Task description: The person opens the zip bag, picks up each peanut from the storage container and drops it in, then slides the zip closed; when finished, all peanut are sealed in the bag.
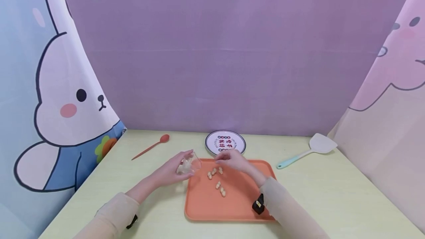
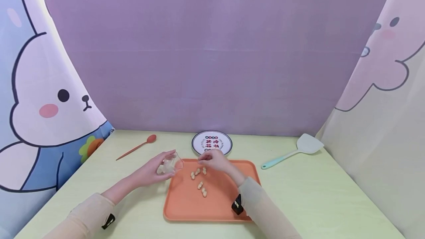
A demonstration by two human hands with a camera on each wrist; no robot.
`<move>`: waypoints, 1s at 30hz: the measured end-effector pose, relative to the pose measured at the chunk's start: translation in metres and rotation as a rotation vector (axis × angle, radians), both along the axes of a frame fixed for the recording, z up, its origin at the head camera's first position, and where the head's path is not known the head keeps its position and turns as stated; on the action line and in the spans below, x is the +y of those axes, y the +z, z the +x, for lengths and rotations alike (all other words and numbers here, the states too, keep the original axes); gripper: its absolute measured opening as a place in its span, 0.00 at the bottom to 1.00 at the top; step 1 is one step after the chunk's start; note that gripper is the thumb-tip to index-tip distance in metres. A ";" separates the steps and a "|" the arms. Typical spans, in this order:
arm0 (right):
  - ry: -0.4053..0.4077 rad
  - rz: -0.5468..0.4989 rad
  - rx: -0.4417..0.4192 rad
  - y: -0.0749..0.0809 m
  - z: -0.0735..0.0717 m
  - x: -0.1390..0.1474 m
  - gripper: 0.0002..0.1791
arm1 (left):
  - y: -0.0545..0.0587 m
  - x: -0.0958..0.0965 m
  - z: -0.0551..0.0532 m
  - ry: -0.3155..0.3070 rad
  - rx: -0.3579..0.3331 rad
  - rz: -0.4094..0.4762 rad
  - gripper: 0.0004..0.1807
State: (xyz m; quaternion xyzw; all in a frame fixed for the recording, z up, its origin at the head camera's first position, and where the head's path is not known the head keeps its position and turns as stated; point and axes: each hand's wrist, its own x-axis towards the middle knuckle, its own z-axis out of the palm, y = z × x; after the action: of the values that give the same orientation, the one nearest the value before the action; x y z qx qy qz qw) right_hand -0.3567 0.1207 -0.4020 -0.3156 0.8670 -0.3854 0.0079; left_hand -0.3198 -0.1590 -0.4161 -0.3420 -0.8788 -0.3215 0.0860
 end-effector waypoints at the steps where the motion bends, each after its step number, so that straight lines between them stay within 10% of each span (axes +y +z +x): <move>1: 0.000 0.020 -0.009 -0.001 0.000 0.002 0.11 | 0.000 0.000 0.000 0.000 0.001 -0.001 0.43; 30: 0.039 0.171 -0.123 -0.007 0.002 0.016 0.08 | -0.002 0.001 0.000 0.024 -0.033 -0.011 0.43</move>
State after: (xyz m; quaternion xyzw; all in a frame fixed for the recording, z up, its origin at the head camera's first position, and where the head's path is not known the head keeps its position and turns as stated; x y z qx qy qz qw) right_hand -0.3551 0.1362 -0.4089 -0.3063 0.8883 -0.3285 0.0956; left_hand -0.3201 -0.1583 -0.4184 -0.3265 -0.8860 -0.3210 0.0734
